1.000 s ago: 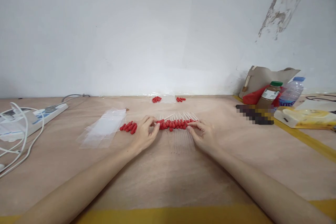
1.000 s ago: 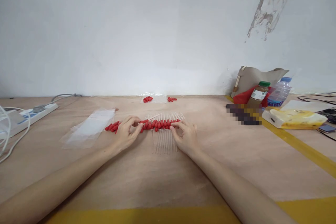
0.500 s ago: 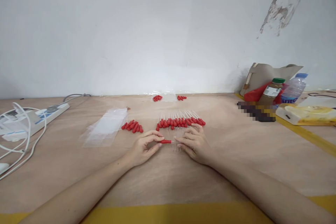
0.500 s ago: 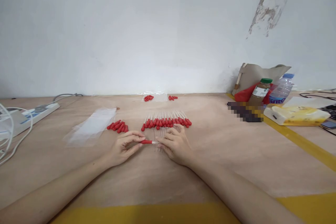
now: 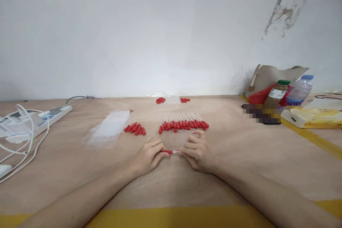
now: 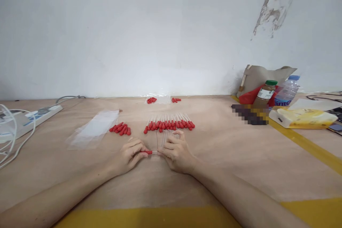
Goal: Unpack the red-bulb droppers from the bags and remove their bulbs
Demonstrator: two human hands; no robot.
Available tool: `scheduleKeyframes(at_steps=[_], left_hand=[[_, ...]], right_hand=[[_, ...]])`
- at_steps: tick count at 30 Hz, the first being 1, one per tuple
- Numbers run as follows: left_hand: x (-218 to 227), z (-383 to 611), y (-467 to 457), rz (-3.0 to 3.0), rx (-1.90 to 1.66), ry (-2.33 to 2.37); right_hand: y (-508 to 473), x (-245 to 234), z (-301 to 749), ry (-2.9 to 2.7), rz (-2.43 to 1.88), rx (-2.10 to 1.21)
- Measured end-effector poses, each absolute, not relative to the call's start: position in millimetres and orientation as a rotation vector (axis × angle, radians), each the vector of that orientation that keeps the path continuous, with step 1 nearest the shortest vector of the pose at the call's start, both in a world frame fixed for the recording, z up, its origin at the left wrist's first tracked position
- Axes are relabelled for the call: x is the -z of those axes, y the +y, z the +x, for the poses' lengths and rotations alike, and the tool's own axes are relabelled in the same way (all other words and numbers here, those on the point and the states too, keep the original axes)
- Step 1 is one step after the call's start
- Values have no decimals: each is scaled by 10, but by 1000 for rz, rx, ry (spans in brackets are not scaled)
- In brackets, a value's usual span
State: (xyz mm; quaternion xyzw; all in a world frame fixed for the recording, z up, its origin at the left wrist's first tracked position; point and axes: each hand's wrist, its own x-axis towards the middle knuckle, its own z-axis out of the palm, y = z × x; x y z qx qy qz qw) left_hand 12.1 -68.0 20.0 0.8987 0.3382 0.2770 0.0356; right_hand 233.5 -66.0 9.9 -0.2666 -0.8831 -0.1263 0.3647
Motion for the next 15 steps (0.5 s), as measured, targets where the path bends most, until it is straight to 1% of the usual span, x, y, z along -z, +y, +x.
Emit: scheduleKeyframes(at_steps=[7,15], left_hand=[[-206,73,-697,2798,-818,979],[-162,-72,-680,2572,-1046,1124]], right_hand=[[-669,-91,2383,-2282,-684,318],[-573,-115,2509,-2033,-945,207]])
